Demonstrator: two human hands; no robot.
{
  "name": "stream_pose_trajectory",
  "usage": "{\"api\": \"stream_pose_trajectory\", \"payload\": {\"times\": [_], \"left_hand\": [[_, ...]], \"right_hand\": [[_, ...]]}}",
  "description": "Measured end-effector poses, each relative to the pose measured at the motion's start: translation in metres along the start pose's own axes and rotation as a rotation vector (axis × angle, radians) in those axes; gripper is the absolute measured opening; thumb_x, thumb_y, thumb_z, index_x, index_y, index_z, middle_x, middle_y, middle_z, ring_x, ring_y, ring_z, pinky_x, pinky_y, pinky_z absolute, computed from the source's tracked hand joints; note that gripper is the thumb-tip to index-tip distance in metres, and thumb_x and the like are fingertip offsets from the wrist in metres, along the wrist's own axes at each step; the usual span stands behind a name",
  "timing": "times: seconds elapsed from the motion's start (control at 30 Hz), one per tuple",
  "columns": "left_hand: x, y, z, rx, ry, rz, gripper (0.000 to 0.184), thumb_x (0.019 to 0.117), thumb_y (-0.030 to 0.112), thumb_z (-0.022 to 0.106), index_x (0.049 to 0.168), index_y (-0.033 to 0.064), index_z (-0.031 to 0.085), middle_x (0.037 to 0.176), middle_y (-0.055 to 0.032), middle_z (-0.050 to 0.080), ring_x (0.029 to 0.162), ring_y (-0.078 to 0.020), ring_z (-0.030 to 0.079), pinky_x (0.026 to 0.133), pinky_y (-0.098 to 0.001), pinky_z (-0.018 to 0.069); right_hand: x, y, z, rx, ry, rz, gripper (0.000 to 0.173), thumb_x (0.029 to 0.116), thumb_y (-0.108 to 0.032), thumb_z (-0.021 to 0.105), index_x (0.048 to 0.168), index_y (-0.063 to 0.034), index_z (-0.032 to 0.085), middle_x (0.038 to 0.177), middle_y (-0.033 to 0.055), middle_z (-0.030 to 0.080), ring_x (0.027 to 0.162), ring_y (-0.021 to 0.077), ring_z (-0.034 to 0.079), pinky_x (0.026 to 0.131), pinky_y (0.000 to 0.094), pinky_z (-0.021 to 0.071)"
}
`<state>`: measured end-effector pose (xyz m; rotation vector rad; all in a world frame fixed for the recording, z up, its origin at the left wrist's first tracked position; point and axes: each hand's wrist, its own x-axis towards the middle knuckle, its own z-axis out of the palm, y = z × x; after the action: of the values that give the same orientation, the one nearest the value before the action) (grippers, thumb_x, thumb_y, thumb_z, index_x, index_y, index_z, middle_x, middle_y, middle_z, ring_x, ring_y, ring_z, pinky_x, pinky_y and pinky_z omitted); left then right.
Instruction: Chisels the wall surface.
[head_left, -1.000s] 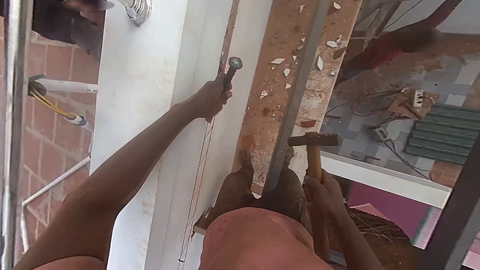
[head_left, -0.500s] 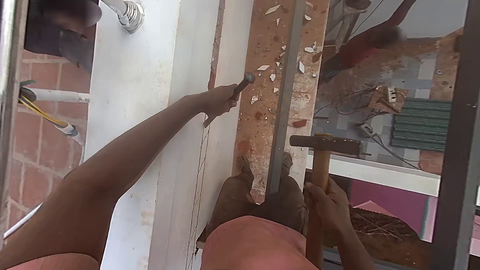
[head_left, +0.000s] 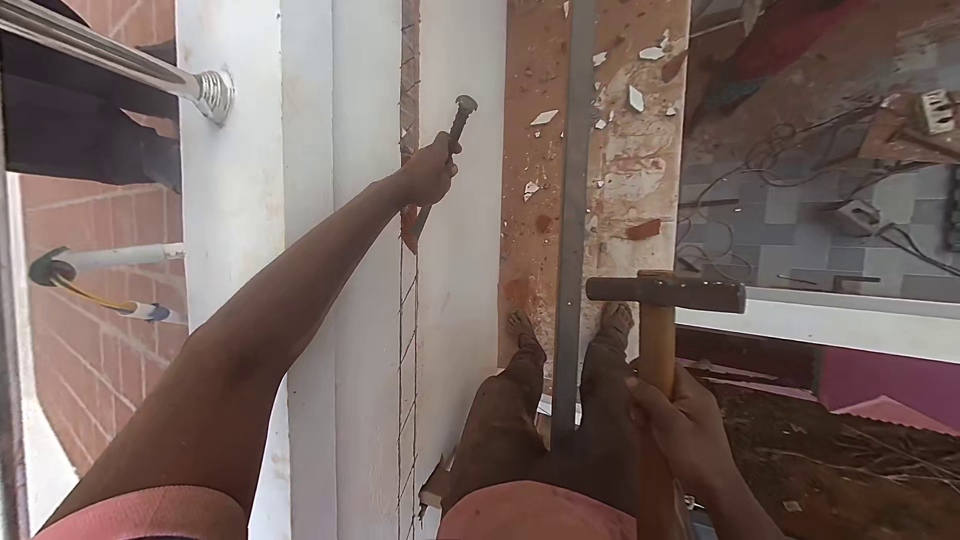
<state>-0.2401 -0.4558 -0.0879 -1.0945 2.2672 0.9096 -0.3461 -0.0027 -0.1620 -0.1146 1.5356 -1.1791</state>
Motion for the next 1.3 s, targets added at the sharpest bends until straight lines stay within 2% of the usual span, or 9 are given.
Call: {"api": "stream_pose_trajectory", "payload": {"times": [0.1, 0.2, 0.4, 0.5, 0.67, 0.8, 1.03, 1.13, 1.3], "left_hand": [[0.006, -0.006, -0.003, -0.019, -0.001, -0.049, 0.03, 0.1077, 0.006, 0.045, 0.136, -0.0029, 0.043, 0.098, -0.0139, 0.058, 0.078, -0.0207, 0.061, 0.075, -0.0382, 0.0541], [0.013, -0.012, -0.007, 0.009, -0.002, -0.028, 0.024, 0.1071, 0.007, 0.048, 0.128, -0.0043, 0.048, 0.1, -0.0181, 0.063, 0.086, -0.0272, 0.066, 0.082, -0.0456, 0.0555], [0.028, -0.004, 0.0, 0.082, -0.118, -0.064, 0.029, 0.1083, 0.008, 0.047, 0.133, -0.0051, 0.043, 0.108, -0.0211, 0.064, 0.096, -0.031, 0.068, 0.089, -0.0474, 0.0556], [0.05, 0.001, -0.002, 0.103, -0.17, -0.084, 0.027, 0.1091, 0.01, 0.046, 0.132, -0.0037, 0.044, 0.106, -0.0204, 0.063, 0.093, -0.0306, 0.068, 0.086, -0.047, 0.0559], [0.08, -0.007, 0.004, 0.086, -0.219, -0.184, 0.025, 0.11, 0.012, 0.046, 0.131, -0.0022, 0.046, 0.101, -0.0189, 0.063, 0.088, -0.0296, 0.067, 0.084, -0.0469, 0.0559], [0.102, -0.023, 0.0, 0.102, -0.256, -0.249, 0.028, 0.1102, 0.016, 0.047, 0.131, -0.0022, 0.046, 0.099, -0.0202, 0.065, 0.087, -0.034, 0.069, 0.083, -0.0526, 0.057], [0.122, -0.029, -0.004, 0.089, -0.35, -0.338, 0.028, 0.1103, 0.018, 0.048, 0.131, 0.0001, 0.046, 0.099, -0.0183, 0.065, 0.087, -0.0321, 0.07, 0.082, -0.0506, 0.0573], [0.125, -0.027, -0.007, 0.125, -0.376, -0.381, 0.028, 0.1099, 0.018, 0.049, 0.132, 0.001, 0.046, 0.1, -0.019, 0.065, 0.091, -0.0354, 0.069, 0.083, -0.0534, 0.0558], [0.13, -0.023, -0.011, 0.108, -0.4, -0.418, 0.027, 0.1091, 0.018, 0.05, 0.13, 0.0016, 0.046, 0.099, -0.0185, 0.065, 0.093, -0.0356, 0.068, 0.083, -0.0536, 0.0554]], "right_hand": [[-0.001, -0.009, -0.006, 0.02, 0.019, 0.028, 0.026, 0.089, -0.017, 0.056, 0.112, -0.0051, 0.055, 0.059, -0.001, 0.055, 0.043, 0.0119, 0.055, 0.041, 0.0278, 0.0509], [0.001, -0.023, -0.007, 0.002, 0.034, 0.012, 0.027, 0.0882, -0.018, 0.057, 0.112, -0.006, 0.055, 0.058, -0.0013, 0.054, 0.042, 0.0123, 0.055, 0.041, 0.0287, 0.0513], [-0.003, -0.064, -0.007, -0.005, 0.035, -0.029, 0.025, 0.087, -0.021, 0.059, 0.11, -0.0094, 0.059, 0.06, -0.0001, 0.056, 0.042, 0.012, 0.055, 0.041, 0.0276, 0.0518], [0.029, -0.081, -0.01, 0.0, 0.002, -0.048, 0.024, 0.087, -0.022, 0.059, 0.109, -0.011, 0.058, 0.06, -0.0017, 0.056, 0.042, 0.0112, 0.054, 0.04, 0.0273, 0.0508], [0.106, -0.091, -0.019, 0.016, -0.094, 0.027, 0.024, 0.088, -0.024, 0.06, 0.108, -0.0118, 0.057, 0.059, -0.0014, 0.055, 0.041, 0.0121, 0.054, 0.04, 0.0287, 0.0518], [0.149, -0.101, -0.014, 0.04, -0.152, 0.105, 0.025, 0.0876, -0.021, 0.06, 0.111, -0.0117, 0.055, 0.061, -0.0024, 0.056, 0.042, 0.011, 0.054, 0.039, 0.0279, 0.0514], [0.19, -0.118, 0.007, 0.055, -0.227, 0.213, 0.021, 0.0871, -0.02, 0.058, 0.107, -0.0128, 0.057, 0.058, -0.0025, 0.054, 0.04, 0.0105, 0.053, 0.039, 0.027, 0.0504], [0.203, -0.128, 0.015, 0.061, -0.257, 0.24, 0.02, 0.0874, -0.019, 0.058, 0.106, -0.0124, 0.056, 0.057, -0.0026, 0.054, 0.04, 0.0103, 0.053, 0.039, 0.0264, 0.0503], [0.225, -0.143, 0.02, -0.013, -0.304, 0.258, 0.021, 0.0866, -0.022, 0.061, 0.105, -0.0114, 0.058, 0.058, -0.0005, 0.055, 0.04, 0.0121, 0.054, 0.039, 0.0282, 0.051]]}}
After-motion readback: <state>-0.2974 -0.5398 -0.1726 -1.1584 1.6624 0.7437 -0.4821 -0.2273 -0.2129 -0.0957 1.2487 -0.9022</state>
